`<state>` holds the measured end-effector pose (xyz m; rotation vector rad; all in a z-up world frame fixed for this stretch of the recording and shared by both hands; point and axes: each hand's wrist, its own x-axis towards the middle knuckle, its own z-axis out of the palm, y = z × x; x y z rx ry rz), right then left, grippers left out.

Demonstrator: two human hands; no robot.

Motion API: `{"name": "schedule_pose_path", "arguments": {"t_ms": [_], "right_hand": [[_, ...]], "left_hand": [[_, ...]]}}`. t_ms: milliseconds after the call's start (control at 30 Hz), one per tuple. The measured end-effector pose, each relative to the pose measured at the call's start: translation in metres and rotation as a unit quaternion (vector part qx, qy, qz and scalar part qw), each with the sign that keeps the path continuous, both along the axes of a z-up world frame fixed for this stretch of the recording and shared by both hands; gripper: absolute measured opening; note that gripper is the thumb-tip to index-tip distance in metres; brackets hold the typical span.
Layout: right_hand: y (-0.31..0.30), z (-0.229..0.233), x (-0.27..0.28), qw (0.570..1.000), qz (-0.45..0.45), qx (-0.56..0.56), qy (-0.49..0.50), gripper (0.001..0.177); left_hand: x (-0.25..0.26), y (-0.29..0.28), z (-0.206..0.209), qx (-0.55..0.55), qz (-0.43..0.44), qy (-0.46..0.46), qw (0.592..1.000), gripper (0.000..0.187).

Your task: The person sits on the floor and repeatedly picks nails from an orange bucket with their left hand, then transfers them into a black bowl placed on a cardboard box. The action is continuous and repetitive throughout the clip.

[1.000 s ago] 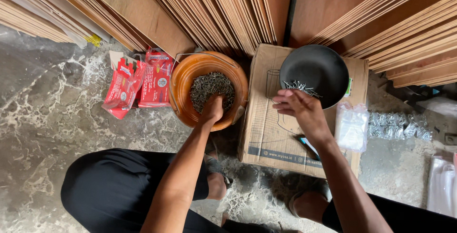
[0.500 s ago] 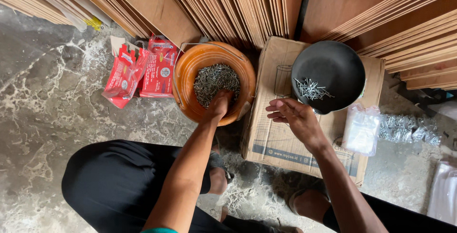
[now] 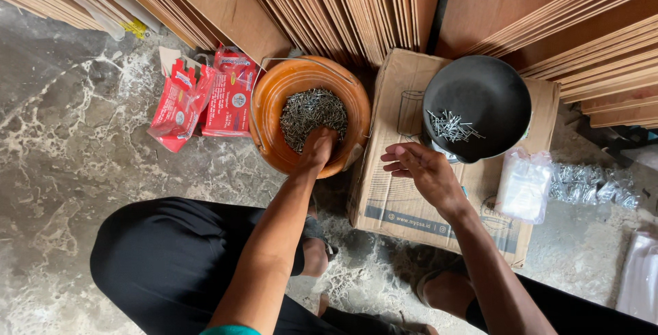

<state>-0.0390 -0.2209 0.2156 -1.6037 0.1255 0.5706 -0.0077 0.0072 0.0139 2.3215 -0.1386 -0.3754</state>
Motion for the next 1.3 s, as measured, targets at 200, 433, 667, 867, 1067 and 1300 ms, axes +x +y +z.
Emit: {"name": "schedule_pose_path", "arguments": {"t_ms": [200, 433, 667, 867, 1067, 1300], "right_hand": [[0.004, 0.009, -0.003, 1.000, 0.004, -0.017, 0.017, 0.028], [0.003, 0.002, -0.004, 1.000, 0.006, -0.019, 0.019, 0.028], [-0.003, 0.009, -0.008, 1.000, 0.008, -0.020, 0.007, 0.029], [-0.010, 0.013, -0.012, 1.000, -0.004, -0.018, -0.022, 0.028], [-0.016, 0.031, -0.012, 0.996, -0.069, 0.014, -0.055, 0.027], [-0.023, 0.054, -0.007, 0.975, -0.207, 0.061, -0.051, 0.032]], "left_hand": [[0.000, 0.002, -0.023, 0.068, -0.030, -0.064, 0.995, 0.022], [-0.002, 0.001, -0.061, 0.139, -0.045, -0.075, 0.986, 0.019], [0.011, -0.004, -0.045, 0.189, -0.001, -0.122, 0.974, 0.025], [0.026, -0.033, 0.032, 0.082, 0.081, -0.258, 0.959, 0.004], [0.037, -0.084, 0.113, -0.065, 0.041, -0.380, 0.922, 0.008], [0.028, -0.142, 0.163, -0.138, -0.081, -0.448, 0.880, 0.005]]}}
